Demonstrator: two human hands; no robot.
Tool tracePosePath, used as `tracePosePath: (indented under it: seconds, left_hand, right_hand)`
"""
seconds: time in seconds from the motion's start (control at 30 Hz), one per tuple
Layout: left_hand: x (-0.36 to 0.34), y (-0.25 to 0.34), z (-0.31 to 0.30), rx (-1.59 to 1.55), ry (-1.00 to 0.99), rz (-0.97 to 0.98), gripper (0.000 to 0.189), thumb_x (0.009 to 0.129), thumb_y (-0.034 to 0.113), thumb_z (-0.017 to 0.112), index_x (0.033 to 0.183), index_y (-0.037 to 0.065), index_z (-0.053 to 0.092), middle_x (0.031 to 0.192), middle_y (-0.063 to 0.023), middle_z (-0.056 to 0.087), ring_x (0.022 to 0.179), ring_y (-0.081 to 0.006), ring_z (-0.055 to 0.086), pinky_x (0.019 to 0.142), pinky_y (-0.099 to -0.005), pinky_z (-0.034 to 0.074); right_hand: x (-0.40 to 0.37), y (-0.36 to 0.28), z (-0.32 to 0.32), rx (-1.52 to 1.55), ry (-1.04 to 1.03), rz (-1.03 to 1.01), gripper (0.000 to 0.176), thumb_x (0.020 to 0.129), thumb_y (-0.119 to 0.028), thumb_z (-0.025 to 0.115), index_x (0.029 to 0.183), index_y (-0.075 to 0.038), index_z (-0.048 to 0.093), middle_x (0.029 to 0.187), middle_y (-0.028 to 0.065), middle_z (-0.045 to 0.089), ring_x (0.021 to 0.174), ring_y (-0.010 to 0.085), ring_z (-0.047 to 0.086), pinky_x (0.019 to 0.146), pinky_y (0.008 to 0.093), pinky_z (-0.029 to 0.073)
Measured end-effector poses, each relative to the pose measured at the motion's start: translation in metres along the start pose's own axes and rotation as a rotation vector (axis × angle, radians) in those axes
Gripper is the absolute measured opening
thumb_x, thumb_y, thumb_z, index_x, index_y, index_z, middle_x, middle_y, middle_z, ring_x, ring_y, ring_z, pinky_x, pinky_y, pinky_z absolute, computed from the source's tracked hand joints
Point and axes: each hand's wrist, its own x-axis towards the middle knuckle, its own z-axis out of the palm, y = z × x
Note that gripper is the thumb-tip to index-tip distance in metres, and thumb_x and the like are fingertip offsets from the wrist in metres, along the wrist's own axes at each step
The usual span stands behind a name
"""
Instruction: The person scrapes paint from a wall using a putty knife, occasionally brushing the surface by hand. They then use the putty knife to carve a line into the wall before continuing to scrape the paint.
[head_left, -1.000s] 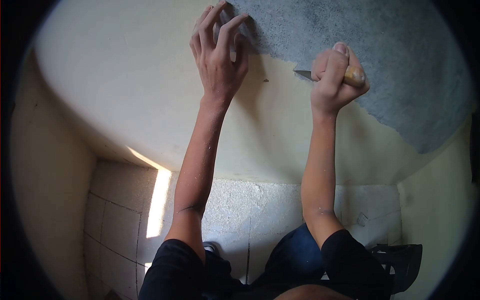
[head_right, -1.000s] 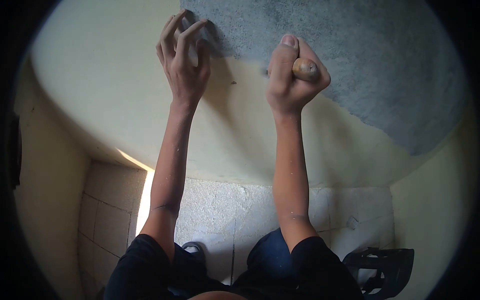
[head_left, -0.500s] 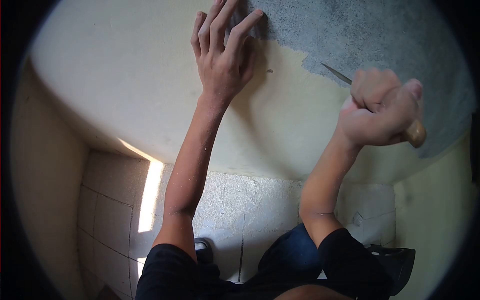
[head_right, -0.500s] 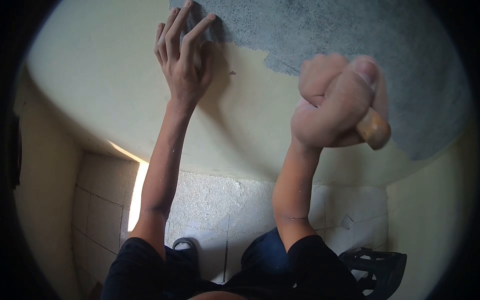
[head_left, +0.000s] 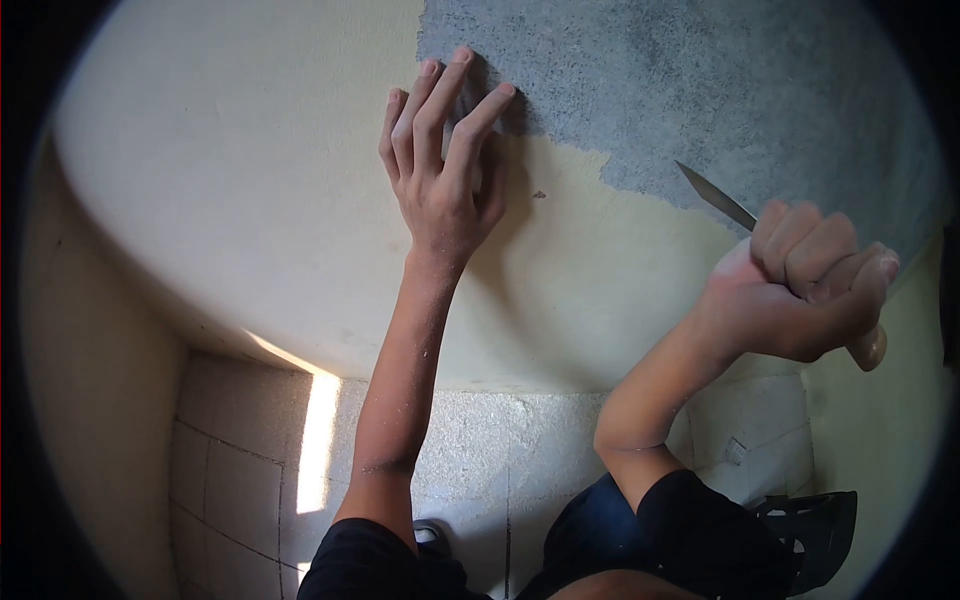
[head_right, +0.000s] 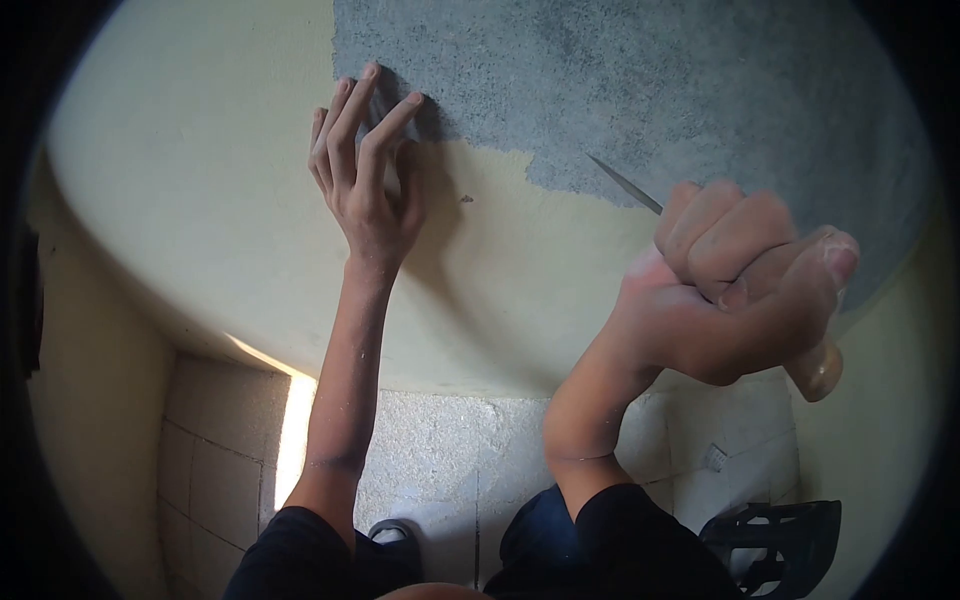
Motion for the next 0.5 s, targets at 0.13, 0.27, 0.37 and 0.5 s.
tracePosePath:
  seconds: [0.13,0.27,0.37,0.5]
  left_hand:
    - [-0.001,-0.003,0.002,0.002,0.02,0.007,0.054,0.086,0.001,0.065,0.133,0.028,0.068,0.155,-0.0012,0.055,0.149,-0.0236,0.043,0.129,-0.0482,0.025]
    - [-0.002,0.002,0.002,-0.005,0.025,-0.005,0.054,0.086,-0.001,0.065,0.131,0.028,0.07,0.154,-0.0014,0.056,0.148,-0.0238,0.044,0.128,-0.0478,0.026]
    - [-0.001,-0.003,0.001,-0.007,0.027,-0.01,0.054,0.085,0.0,0.066,0.13,0.029,0.07,0.153,-0.0005,0.056,0.148,-0.023,0.044,0.128,-0.047,0.027]
    - [-0.003,-0.004,0.002,-0.026,0.032,-0.002,0.054,0.084,-0.002,0.065,0.128,0.028,0.071,0.153,-0.0003,0.057,0.147,-0.0235,0.045,0.127,-0.0483,0.028]
  right_hand:
    - [0.01,0.037,0.015,-0.052,-0.149,-0.026,0.045,0.103,-0.017,0.044,0.061,-0.016,0.027,0.046,-0.0048,0.03,0.038,0.007,0.021,0.038,0.0276,0.016]
    - [-0.016,0.068,-0.001,-0.093,-0.269,0.072,0.042,0.1,-0.011,0.049,0.062,-0.012,0.031,0.046,-0.0036,0.035,0.038,0.0048,0.028,0.037,0.0267,0.018]
    - [-0.009,0.03,-0.004,0.101,-0.145,0.071,0.042,0.101,-0.012,0.049,0.063,-0.013,0.031,0.046,-0.0033,0.035,0.039,0.0047,0.028,0.037,0.0263,0.018]
    - [-0.001,0.032,0.005,0.052,-0.167,-0.043,0.042,0.101,-0.01,0.048,0.062,-0.013,0.031,0.046,-0.0032,0.037,0.039,0.0041,0.028,0.037,0.0261,0.019]
